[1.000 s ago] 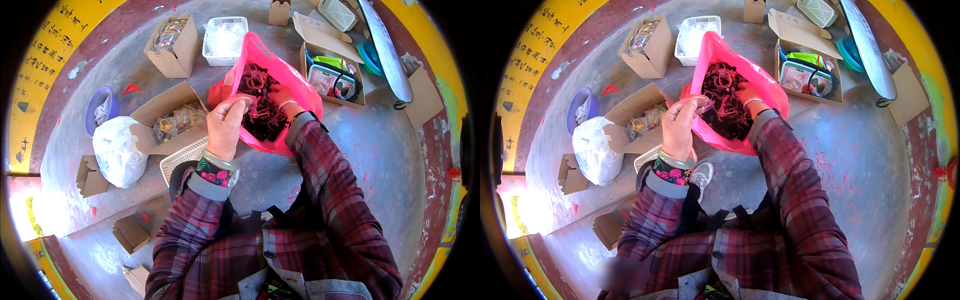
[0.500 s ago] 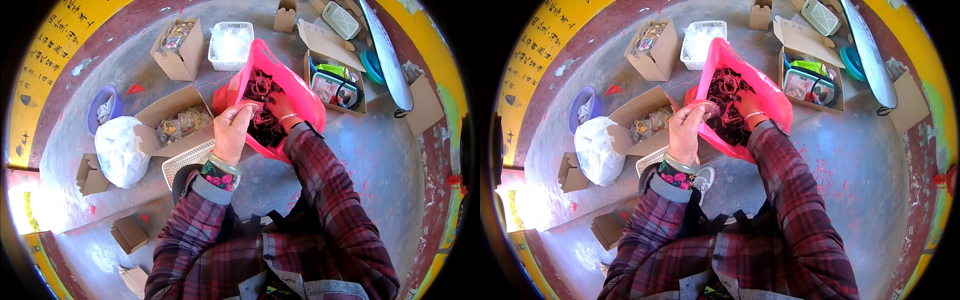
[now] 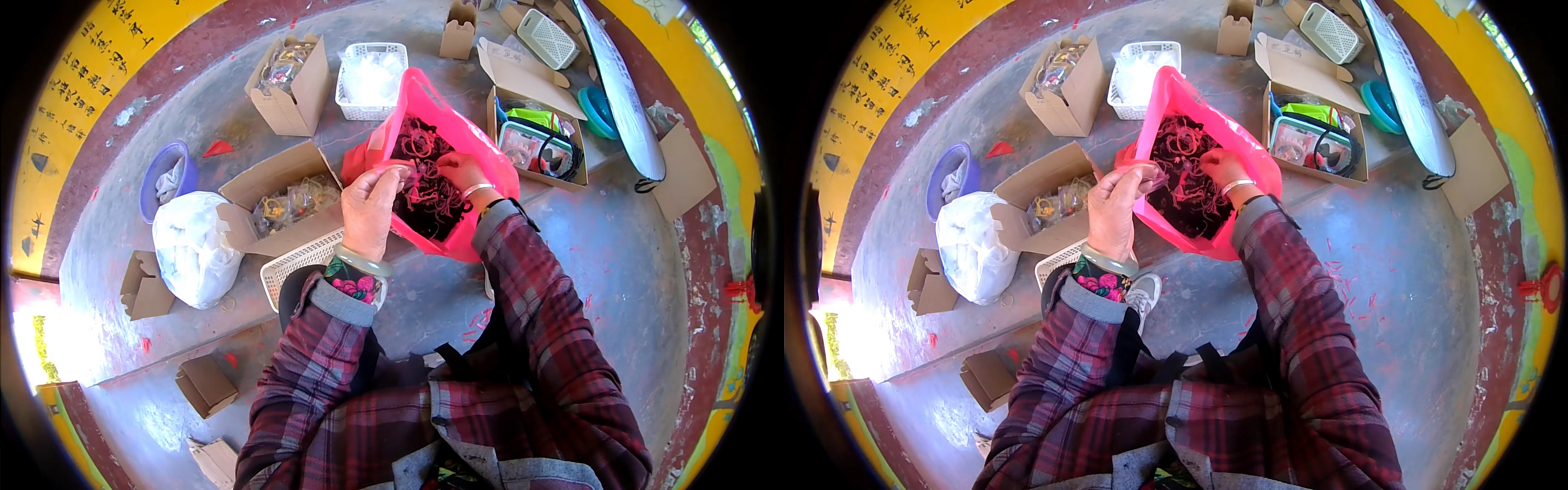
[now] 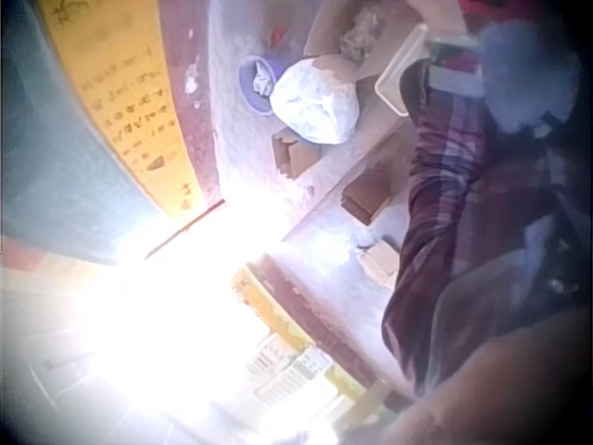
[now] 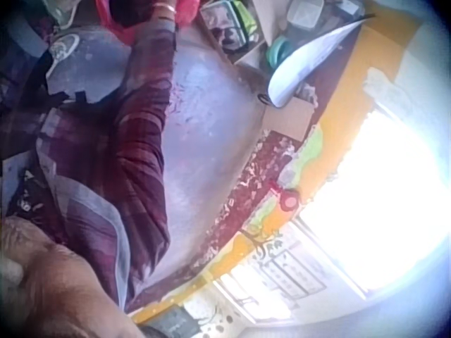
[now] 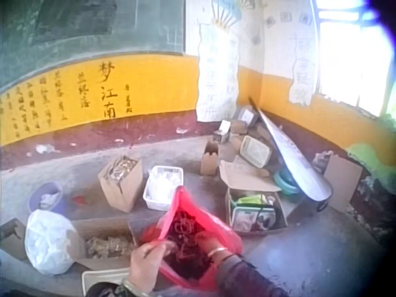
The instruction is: The person sits on the floor and sorts through a pile of tangled elastic bands in a pink plastic bag. They pick out individual bands, untangle them, and place them into a white plastic basket. The person continues this process, occasionally picking up a small plastic bag to place the sorted bands inside.
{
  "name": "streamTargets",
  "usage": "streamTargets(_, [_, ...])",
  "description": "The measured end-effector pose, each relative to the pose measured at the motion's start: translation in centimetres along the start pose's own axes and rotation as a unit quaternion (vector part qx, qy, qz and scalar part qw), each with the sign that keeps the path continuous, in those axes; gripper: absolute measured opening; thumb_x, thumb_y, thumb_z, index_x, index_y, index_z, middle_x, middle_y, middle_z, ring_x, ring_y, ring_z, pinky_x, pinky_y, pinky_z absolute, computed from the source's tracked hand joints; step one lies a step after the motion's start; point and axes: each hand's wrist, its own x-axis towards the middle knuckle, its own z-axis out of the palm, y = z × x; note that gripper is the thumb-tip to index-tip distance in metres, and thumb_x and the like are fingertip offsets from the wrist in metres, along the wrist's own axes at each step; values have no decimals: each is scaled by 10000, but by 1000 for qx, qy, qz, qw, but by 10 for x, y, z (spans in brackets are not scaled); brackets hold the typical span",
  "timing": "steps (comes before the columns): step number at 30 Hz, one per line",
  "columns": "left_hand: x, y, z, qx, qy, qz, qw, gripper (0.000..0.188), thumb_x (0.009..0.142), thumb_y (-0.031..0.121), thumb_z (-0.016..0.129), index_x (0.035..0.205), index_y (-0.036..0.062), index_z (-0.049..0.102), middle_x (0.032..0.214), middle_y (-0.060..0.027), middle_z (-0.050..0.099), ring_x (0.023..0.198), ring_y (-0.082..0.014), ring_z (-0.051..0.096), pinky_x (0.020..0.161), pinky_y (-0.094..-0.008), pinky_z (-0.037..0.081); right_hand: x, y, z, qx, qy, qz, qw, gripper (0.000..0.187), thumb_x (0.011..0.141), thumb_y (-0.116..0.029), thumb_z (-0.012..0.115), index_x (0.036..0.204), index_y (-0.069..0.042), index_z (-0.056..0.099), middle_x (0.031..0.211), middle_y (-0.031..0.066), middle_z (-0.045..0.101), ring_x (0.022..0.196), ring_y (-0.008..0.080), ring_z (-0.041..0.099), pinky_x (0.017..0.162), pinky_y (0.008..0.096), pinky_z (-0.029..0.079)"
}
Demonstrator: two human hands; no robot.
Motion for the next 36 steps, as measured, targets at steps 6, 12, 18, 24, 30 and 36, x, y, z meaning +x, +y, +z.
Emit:
streamTargets(6, [-1, 2, 0, 0, 6, -17, 1000, 176, 864, 90, 520, 926, -20, 643, 858, -50, 647, 779, -86, 579, 744, -222, 456, 1, -9, 41, -175, 66, -38, 982, 384, 660, -182, 673, 1005, -36, 587, 954, 201, 611, 914, 354, 585, 794, 413, 467])
streamTargets(12, [1, 1, 2, -6, 4, -19, 1000, 175, 862, 83, 516, 916, -22, 645, 850, -54, 648, 779, -87, 580, 739, -225, 457, 5, -19, 48, -272, 63, 37, 959, 346, 676, -214, 662, 977, -54, 606, 926, 210, 613, 879, 369, 586, 774, 432, 468])
streamTargets(18, [2, -1, -4, -5, 5, 0, 1000, 185, 859, 104, 525, 913, -23, 648, 848, -56, 651, 780, -90, 584, 735, -227, 459, 3, -28, 22, -53, 57, -17, 997, 304, 711, -109, 657, 1007, -41, 640, 813, 127, 651, 734, 231, 624, 695, 308, 484])
streamTargets(24, [0, 3, -2, 14, 5, -9, 1000, 203, 874, 116, 507, 906, -36, 638, 891, -95, 647, 839, -141, 607, 769, -257, 464, -11, -71, -18, 144, 37, -11, 989, 318, 693, 8, 650, 1008, 47, 621, 855, 87, 652, 770, 122, 602, 707, 236, 472])
streamTargets(30, [-1, 0, -2, 11, 3, -21, 1000, 201, 869, 139, 526, 909, -20, 643, 892, -80, 648, 840, -128, 604, 764, -249, 460, -44, -124, -43, 93, 54, -96, 990, 344, 675, 24, 672, 1017, 15, 628, 873, 78, 661, 815, 118, 599, 759, 239, 469])
streamTargets(36, [2, -4, -2, 24, -5, -18, 1000, 204, 867, 147, 535, 910, -20, 642, 892, -80, 650, 831, -124, 604, 757, -247, 463, -55, -130, -49, 198, 6, -22, 980, 290, 718, 56, 634, 1008, 41, 626, 864, 57, 657, 776, 105, 601, 753, 216, 472])
